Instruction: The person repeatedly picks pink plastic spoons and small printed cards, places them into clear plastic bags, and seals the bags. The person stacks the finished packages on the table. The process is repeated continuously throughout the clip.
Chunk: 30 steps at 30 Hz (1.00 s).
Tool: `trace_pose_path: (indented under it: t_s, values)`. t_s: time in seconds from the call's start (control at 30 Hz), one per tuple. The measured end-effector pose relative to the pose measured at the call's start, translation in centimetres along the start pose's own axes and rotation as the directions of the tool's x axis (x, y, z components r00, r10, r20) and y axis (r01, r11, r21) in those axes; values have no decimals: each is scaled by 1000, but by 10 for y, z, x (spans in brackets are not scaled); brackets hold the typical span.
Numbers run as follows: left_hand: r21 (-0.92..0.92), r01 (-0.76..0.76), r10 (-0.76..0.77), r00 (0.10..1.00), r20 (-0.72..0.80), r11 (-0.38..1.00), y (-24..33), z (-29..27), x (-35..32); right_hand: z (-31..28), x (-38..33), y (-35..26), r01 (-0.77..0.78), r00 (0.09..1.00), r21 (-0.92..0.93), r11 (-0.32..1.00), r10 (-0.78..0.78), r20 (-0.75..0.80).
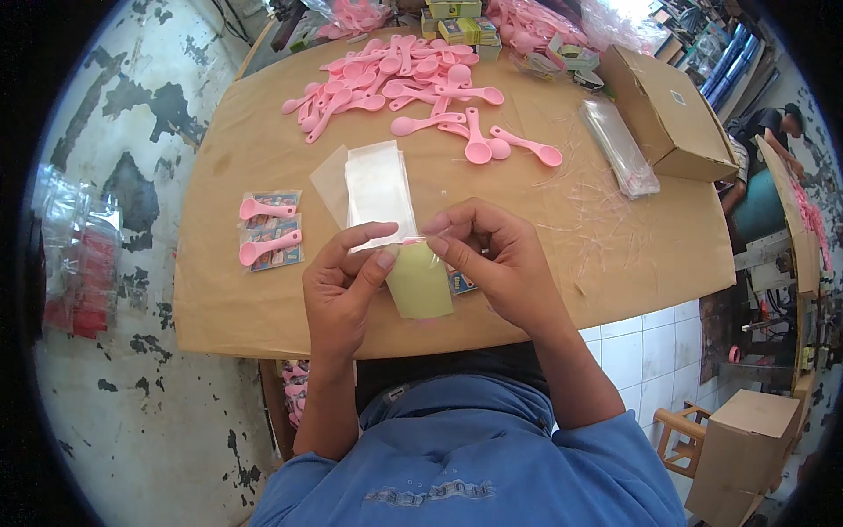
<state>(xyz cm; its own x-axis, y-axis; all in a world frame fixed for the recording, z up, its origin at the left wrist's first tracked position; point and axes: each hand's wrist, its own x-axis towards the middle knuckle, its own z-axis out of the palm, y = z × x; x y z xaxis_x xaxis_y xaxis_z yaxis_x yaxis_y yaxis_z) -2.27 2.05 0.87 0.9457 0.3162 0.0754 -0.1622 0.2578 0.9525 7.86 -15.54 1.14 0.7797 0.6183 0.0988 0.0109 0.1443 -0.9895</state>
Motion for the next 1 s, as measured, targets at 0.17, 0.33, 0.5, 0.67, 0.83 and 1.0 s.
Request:
trace_pose_path:
  t_s: [0.17, 0.33, 0.5, 0.67, 0.83, 1.0]
  values:
    - [-28, -145, 146, 987, 60, 989, -8, -8, -2, -4, -1, -3, 68, 997, 58, 996, -71, 44]
    - [-64, -181, 186, 978, 91, 981, -13, -11, -1, -10, -3, -8, 162, 982, -24, 987, -159, 99]
    - [-5, -181, 180, 975, 132, 984, -12, -13, -1, -18, 0, -7, 262, 958, -70, 962, -250, 143]
    - [-17, -107, 108, 987, 118, 994, -6, -10, -4, -10, -4, -15, 144, 989, -205, 968, -132, 72]
    - [-55, -77, 81, 994, 75, 995, 1, 0, -2, -8, -2, -9, 140, 988, -96, 986, -132, 79]
    - [4, 60, -60, 983, 175, 998, 1, -7, -4, -1, 4, -6, 140, 986, 140, 980, -151, 71]
